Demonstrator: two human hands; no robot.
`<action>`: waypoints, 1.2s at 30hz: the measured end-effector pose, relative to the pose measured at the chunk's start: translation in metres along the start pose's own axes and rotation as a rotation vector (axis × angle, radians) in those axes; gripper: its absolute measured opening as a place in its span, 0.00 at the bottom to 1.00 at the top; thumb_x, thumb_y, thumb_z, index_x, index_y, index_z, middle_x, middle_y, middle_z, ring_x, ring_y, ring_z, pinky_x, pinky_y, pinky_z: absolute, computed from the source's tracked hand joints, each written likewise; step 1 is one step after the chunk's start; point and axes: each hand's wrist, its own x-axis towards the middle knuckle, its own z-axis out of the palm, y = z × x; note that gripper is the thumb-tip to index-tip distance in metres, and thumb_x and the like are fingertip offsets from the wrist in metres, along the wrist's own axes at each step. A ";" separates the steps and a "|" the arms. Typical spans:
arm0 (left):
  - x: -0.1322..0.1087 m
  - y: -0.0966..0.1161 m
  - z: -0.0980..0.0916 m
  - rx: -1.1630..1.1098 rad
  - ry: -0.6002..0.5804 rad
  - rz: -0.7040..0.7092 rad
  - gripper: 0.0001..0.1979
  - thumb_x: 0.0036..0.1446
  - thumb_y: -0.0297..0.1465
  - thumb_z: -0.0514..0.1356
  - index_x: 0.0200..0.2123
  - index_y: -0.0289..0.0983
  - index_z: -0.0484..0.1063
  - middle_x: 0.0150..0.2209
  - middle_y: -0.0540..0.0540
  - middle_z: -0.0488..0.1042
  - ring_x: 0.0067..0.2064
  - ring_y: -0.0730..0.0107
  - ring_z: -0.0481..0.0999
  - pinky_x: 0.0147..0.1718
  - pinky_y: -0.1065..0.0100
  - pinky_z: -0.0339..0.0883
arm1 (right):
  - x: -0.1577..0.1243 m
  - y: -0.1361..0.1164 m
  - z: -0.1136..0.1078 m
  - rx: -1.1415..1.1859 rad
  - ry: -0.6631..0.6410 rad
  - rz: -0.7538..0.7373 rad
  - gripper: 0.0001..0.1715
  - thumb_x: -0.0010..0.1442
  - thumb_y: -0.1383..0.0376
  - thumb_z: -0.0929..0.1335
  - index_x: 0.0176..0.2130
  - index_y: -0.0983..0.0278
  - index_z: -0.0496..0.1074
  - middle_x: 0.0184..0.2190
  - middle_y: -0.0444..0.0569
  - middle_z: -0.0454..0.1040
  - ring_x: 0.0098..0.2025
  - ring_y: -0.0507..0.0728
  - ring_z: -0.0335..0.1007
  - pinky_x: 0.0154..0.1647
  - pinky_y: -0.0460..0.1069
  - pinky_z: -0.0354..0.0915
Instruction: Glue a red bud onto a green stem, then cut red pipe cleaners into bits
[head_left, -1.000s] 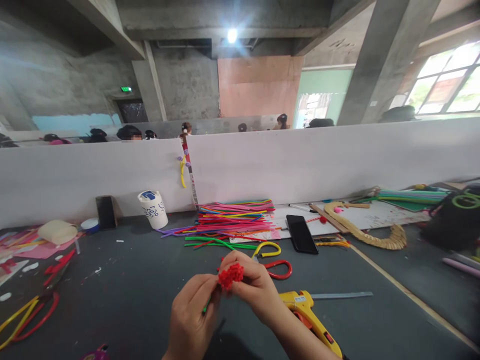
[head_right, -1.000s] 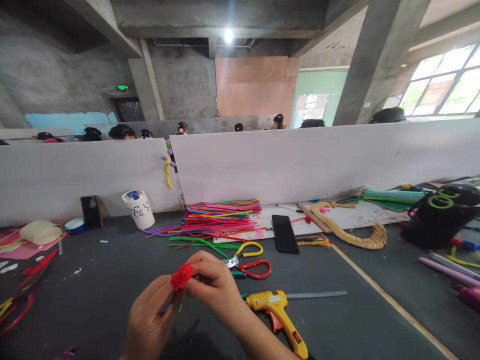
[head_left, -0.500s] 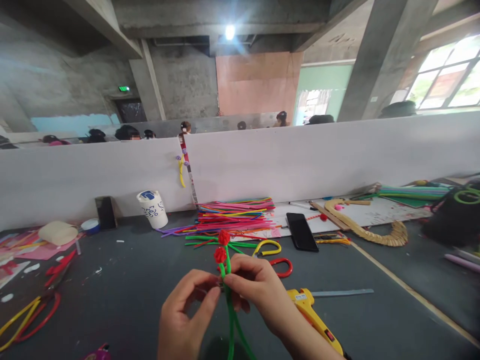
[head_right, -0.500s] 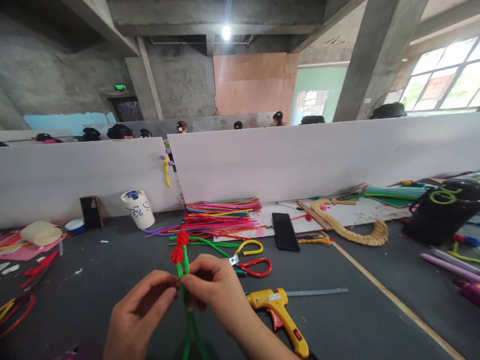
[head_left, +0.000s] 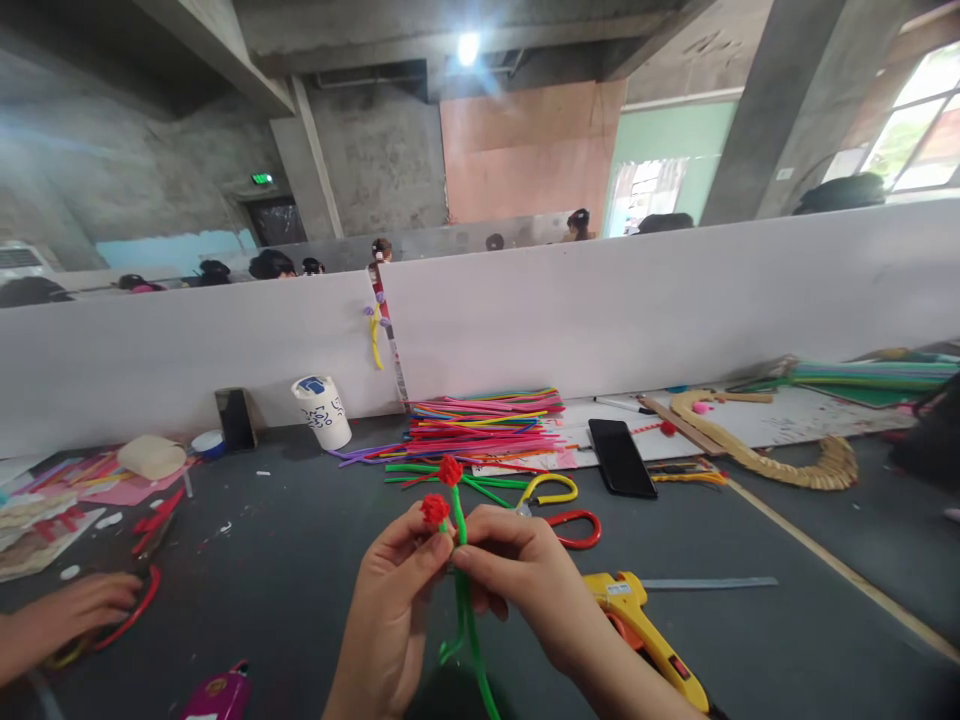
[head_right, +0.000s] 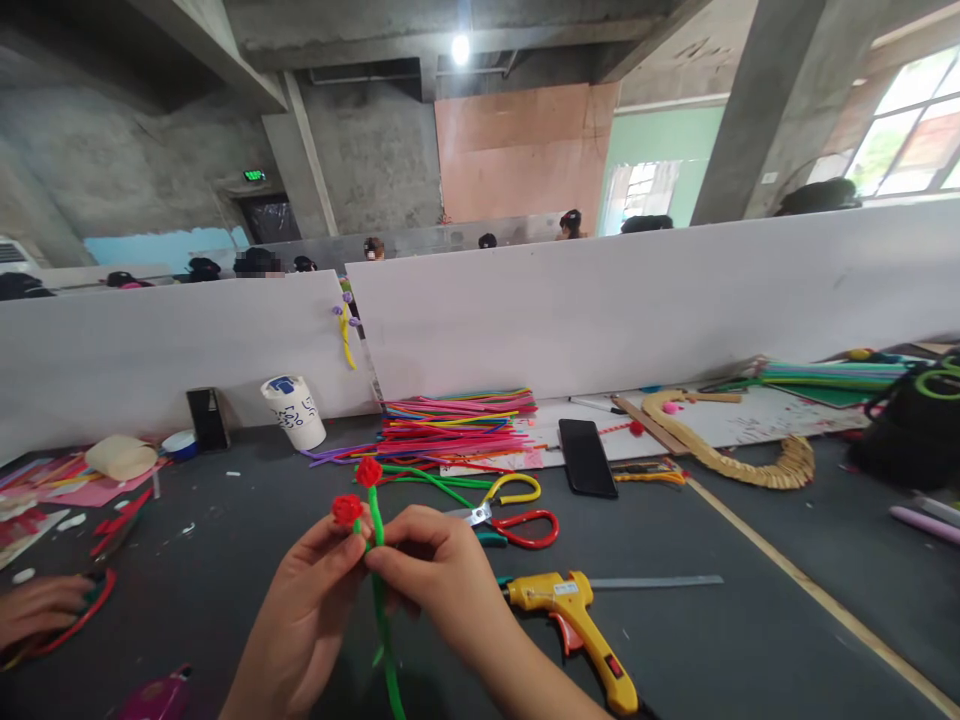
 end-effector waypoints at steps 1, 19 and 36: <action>0.000 0.000 0.001 -0.015 -0.009 -0.005 0.05 0.41 0.28 0.65 0.26 0.37 0.73 0.25 0.52 0.70 0.25 0.77 0.69 0.23 0.75 0.65 | 0.000 0.001 0.000 0.023 -0.009 0.008 0.10 0.48 0.62 0.70 0.25 0.68 0.71 0.24 0.40 0.61 0.16 0.43 0.59 0.12 0.40 0.50; -0.006 -0.005 -0.009 0.525 -0.087 0.602 0.03 0.48 0.24 0.60 0.27 0.38 0.70 0.31 0.48 0.66 0.33 0.71 0.67 0.29 0.73 0.63 | 0.003 -0.001 -0.009 -0.247 -0.077 -0.362 0.05 0.54 0.65 0.68 0.28 0.63 0.74 0.27 0.45 0.65 0.31 0.51 0.61 0.32 0.46 0.59; -0.016 -0.004 -0.004 0.573 -0.111 0.749 0.03 0.48 0.26 0.60 0.26 0.40 0.72 0.29 0.48 0.66 0.30 0.71 0.67 0.26 0.72 0.63 | 0.002 -0.004 -0.015 -0.049 -0.249 -0.273 0.05 0.51 0.64 0.70 0.26 0.63 0.74 0.27 0.44 0.64 0.30 0.50 0.60 0.29 0.45 0.57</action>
